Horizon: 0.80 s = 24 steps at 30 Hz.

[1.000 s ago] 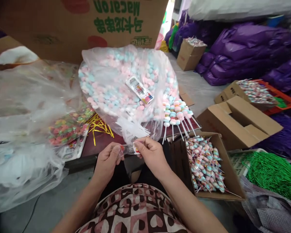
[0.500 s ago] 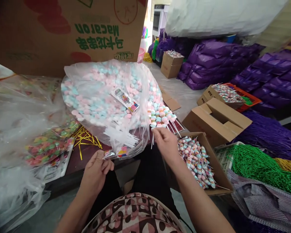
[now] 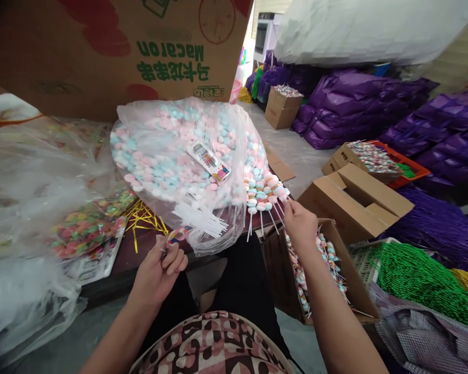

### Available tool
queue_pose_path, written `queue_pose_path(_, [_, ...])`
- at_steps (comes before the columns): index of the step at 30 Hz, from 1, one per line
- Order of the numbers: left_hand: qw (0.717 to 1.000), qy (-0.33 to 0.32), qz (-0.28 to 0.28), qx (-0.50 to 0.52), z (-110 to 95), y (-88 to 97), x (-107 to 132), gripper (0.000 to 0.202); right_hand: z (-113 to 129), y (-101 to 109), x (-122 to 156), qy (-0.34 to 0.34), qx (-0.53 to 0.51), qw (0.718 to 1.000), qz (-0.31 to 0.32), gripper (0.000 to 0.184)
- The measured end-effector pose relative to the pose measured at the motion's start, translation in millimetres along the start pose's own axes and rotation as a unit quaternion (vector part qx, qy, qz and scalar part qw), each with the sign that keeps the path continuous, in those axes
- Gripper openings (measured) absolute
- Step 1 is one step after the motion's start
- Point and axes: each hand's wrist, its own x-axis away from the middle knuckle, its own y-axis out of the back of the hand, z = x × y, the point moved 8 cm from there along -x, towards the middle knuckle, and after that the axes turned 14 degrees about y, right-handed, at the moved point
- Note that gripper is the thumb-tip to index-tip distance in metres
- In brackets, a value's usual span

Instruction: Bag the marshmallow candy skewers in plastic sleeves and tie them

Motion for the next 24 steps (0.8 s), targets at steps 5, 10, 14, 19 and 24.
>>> queue_pose_path(5, [0.999,0.011,0.032,0.037,5,-1.2,-3,0.038,10,14,34,-0.036,-0.378,0.924,-0.053,0.028])
queue_pose_path(10, [0.999,0.0,0.028,0.018,3,3.2,-3,0.038,54,20,67,0.005,-0.449,0.89,0.085,0.018])
queue_pose_path(14, [1.0,-0.014,0.011,0.002,-3,6.1,-2,0.041,71,17,74,0.071,-0.395,0.903,0.155,0.019])
queue_pose_path(19, [1.0,-0.024,0.013,-0.011,-4,9.1,-2,0.041,73,11,73,0.137,-0.329,0.915,0.189,0.021])
queue_pose_path(24, [0.999,-0.039,0.004,-0.031,-5,13.8,-4,0.044,76,18,74,0.21,-0.275,0.919,0.189,0.017])
